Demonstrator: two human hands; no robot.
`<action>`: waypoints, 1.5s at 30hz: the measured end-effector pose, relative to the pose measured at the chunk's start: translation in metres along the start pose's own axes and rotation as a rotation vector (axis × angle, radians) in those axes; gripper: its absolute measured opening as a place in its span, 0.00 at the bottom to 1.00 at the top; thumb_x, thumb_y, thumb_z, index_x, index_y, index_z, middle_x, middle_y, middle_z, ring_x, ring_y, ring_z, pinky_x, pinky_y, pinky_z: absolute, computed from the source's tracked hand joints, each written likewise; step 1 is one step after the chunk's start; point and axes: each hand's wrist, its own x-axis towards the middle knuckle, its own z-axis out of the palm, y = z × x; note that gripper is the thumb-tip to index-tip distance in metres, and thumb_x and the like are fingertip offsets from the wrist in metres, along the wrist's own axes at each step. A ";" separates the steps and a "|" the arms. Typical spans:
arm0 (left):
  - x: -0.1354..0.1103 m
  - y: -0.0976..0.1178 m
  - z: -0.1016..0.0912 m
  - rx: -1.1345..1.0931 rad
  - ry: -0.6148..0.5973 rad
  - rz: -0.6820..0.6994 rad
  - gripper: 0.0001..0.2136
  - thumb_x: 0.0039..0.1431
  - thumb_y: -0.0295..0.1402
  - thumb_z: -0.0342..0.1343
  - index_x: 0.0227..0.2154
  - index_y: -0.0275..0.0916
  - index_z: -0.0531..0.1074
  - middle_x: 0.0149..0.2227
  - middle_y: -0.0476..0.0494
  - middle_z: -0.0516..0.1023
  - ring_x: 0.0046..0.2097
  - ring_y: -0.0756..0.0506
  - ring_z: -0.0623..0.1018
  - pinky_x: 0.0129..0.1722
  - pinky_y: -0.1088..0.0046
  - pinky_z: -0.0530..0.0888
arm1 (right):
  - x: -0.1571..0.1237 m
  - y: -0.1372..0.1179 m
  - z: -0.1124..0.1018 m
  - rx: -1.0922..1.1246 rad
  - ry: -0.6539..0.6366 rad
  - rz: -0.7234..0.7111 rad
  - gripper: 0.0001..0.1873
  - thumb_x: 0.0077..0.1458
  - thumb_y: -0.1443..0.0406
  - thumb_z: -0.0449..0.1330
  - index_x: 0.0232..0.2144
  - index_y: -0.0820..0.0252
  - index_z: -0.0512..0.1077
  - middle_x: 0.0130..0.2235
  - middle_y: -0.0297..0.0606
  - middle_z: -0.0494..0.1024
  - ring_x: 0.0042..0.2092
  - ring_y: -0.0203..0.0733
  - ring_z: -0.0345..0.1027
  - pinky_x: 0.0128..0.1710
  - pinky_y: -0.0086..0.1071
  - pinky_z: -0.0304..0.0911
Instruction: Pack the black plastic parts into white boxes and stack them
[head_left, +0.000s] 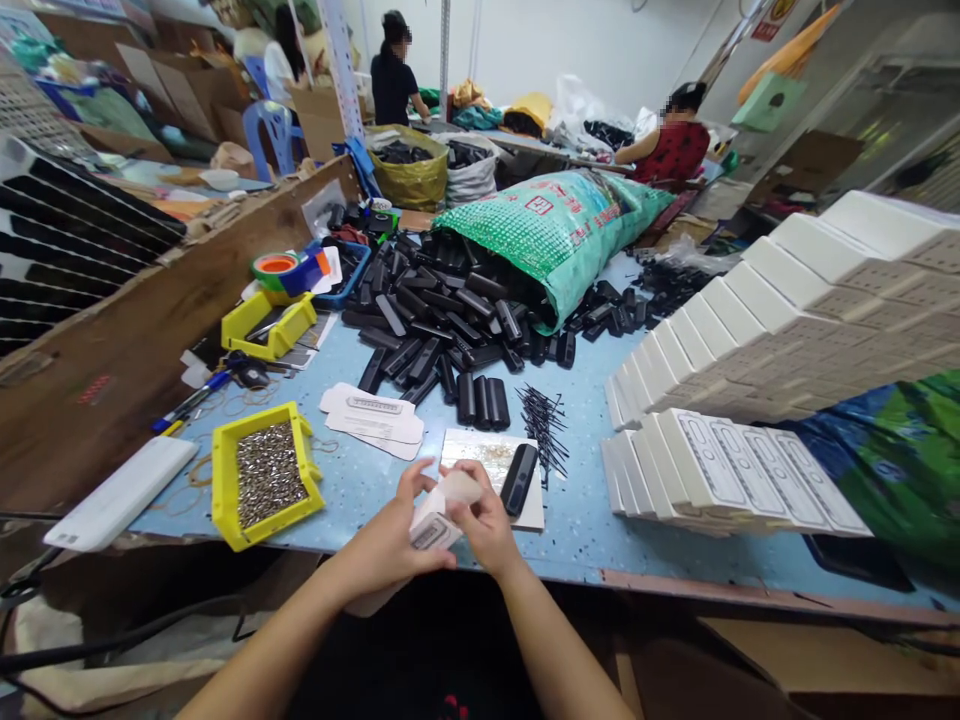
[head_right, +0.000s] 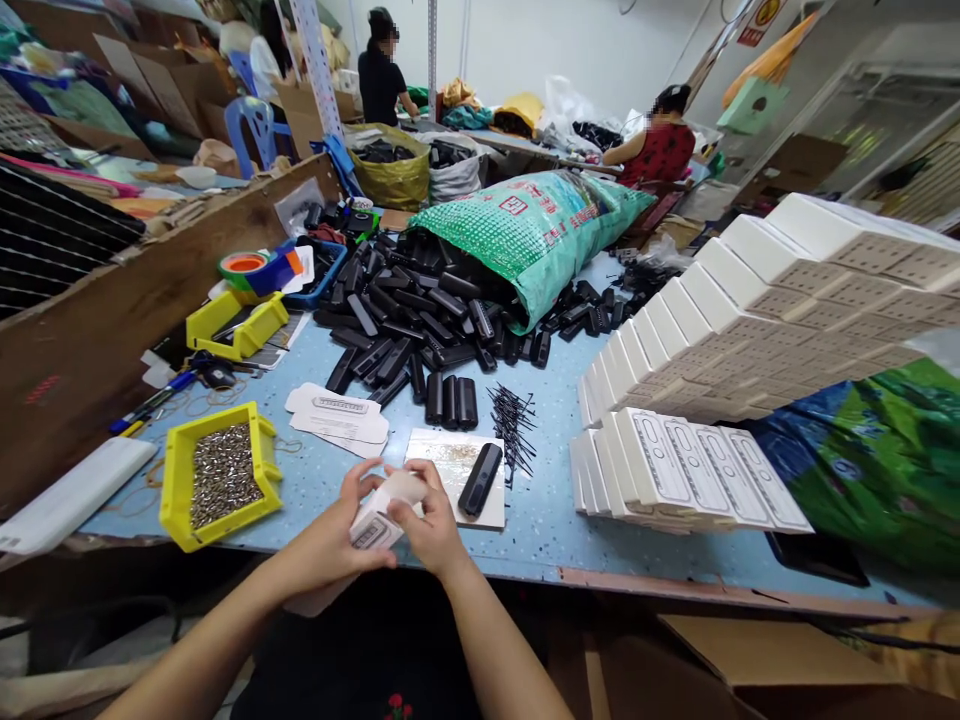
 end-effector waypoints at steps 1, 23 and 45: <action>0.002 -0.001 0.004 -0.012 0.042 -0.024 0.48 0.44 0.33 0.66 0.65 0.44 0.43 0.49 0.38 0.74 0.42 0.41 0.78 0.43 0.68 0.72 | 0.001 -0.003 -0.001 -0.064 -0.047 -0.064 0.23 0.51 0.50 0.63 0.47 0.53 0.75 0.50 0.41 0.74 0.50 0.46 0.69 0.53 0.41 0.63; 0.009 -0.038 -0.019 -1.284 0.629 -0.478 0.10 0.61 0.28 0.50 0.45 0.37 0.69 0.37 0.41 0.79 0.37 0.43 0.81 0.36 0.63 0.80 | -0.017 -0.031 -0.092 -0.640 0.027 -0.242 0.21 0.51 0.69 0.63 0.48 0.53 0.66 0.48 0.41 0.76 0.52 0.47 0.69 0.55 0.52 0.60; 0.006 -0.054 -0.001 0.445 0.203 -0.006 0.28 0.48 0.44 0.61 0.52 0.42 0.60 0.42 0.44 0.79 0.40 0.41 0.80 0.37 0.71 0.75 | 0.035 0.002 -0.188 -0.945 0.585 0.135 0.07 0.46 0.73 0.57 0.20 0.62 0.72 0.32 0.45 0.75 0.41 0.49 0.70 0.48 0.42 0.62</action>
